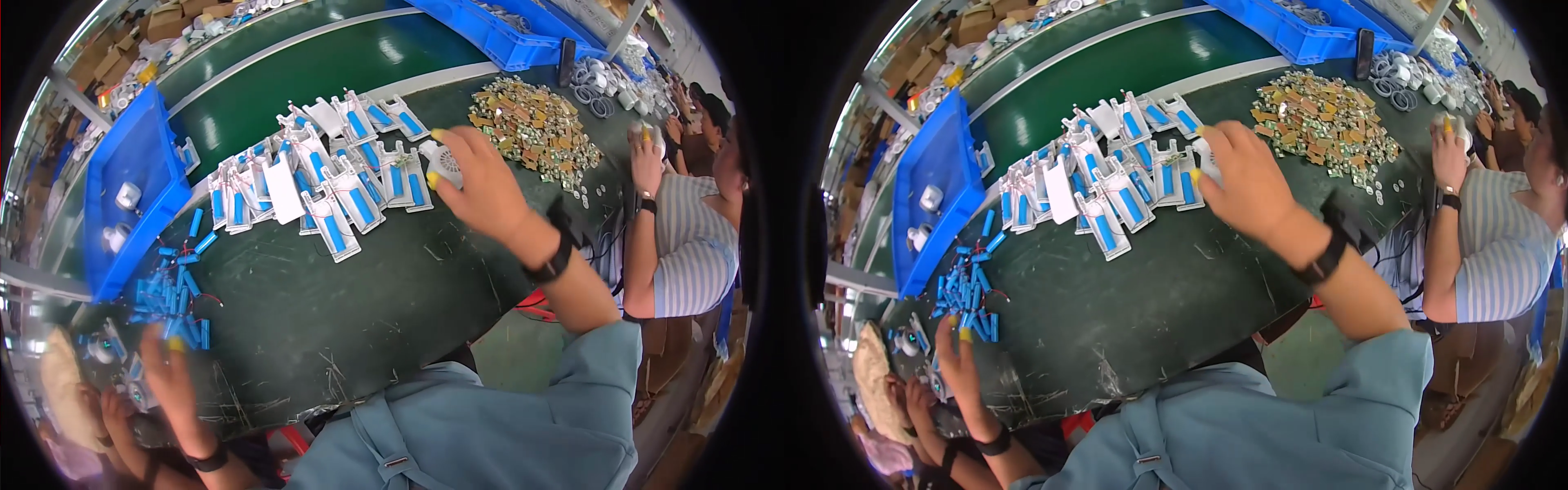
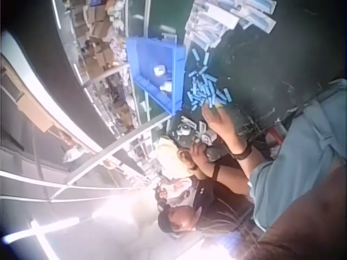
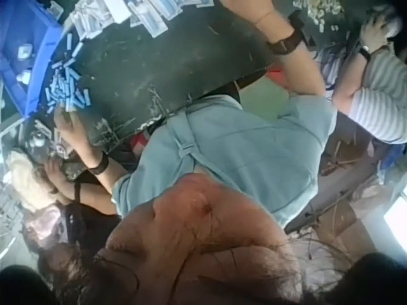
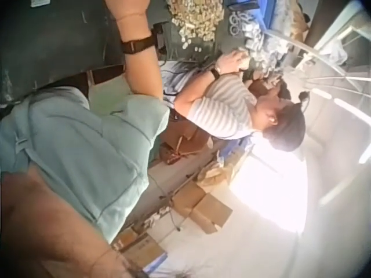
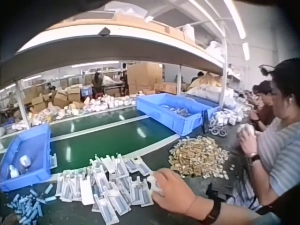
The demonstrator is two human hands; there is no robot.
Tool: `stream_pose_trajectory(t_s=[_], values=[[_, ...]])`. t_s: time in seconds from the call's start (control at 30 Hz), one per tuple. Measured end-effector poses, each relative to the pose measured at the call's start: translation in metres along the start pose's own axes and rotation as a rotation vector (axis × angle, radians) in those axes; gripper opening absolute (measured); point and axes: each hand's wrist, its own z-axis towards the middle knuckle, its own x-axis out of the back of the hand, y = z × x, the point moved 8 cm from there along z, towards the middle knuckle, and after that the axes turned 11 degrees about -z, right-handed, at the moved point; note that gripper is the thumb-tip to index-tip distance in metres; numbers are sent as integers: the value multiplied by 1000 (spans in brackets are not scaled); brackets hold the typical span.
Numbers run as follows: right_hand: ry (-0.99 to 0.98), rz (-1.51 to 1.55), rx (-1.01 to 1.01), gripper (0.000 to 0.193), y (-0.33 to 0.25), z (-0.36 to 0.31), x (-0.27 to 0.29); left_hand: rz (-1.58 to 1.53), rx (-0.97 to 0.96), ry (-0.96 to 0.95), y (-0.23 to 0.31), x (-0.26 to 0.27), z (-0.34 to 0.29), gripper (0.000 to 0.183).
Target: The person picks up a circuit board and a motor, connects the wires by hand, and fits the board into the motor housing. They then pick up a battery and a plastic casing, place the battery inside, and set the components on the workbench.
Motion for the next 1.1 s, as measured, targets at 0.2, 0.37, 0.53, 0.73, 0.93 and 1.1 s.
stream_pose_trajectory(t_s=[0.2, 0.37, 0.53, 0.73, 0.93, 1.1], values=[[-156, -91, 200, 31, 15, 37, -59, -94, -141, -204, 83, -54, -18, 37], [8, -113, 118, 17, 11, 32, -37, -72, -175, -383, 90, -82, -37, 38], [-184, 136, -36, 22, -2, -11, 1, -77, -288, -587, 125, -114, -36, 41], [-500, 658, -277, 34, -23, -91, -3, -103, -542, -688, 184, -156, -27, 54], [-453, 1116, -773, 29, -31, -136, -22, -169, -393, -613, 171, -198, 11, 49], [-338, 1370, -1114, 26, -32, -164, -28, 2, -415, -617, 156, -175, 1, 37]])
